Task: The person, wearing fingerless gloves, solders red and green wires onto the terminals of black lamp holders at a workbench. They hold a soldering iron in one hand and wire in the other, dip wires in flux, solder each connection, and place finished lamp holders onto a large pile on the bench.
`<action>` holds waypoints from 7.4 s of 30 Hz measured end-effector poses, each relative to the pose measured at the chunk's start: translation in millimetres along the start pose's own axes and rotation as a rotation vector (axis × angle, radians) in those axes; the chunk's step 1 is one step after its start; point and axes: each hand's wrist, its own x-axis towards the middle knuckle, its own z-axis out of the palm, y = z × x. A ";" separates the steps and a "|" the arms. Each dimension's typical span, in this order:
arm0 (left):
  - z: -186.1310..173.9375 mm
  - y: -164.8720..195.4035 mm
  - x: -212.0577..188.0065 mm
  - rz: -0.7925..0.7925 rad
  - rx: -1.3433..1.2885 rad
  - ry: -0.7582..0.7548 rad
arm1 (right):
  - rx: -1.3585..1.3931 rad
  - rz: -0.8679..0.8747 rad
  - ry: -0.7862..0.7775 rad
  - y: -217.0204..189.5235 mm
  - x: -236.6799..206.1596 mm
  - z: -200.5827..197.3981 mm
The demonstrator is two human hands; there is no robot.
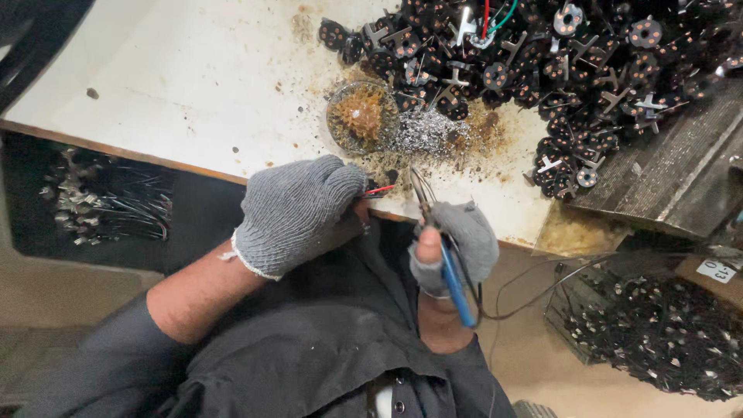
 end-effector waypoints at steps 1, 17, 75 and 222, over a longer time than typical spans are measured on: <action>0.7 -0.2 1.3 0.003 -0.006 -0.003 | -0.003 -0.009 -0.037 2.2 -0.1 -1.1; 1.9 -1.5 0.7 0.007 0.017 0.006 | -0.047 -0.405 -0.213 31.8 11.3 -8.5; -7.0 1.2 8.1 0.064 0.064 -0.075 | 0.305 0.120 -0.119 22.6 7.3 27.8; -35.9 5.0 5.7 0.028 -0.043 -0.162 | -0.152 -0.340 -0.407 -0.9 40.3 19.7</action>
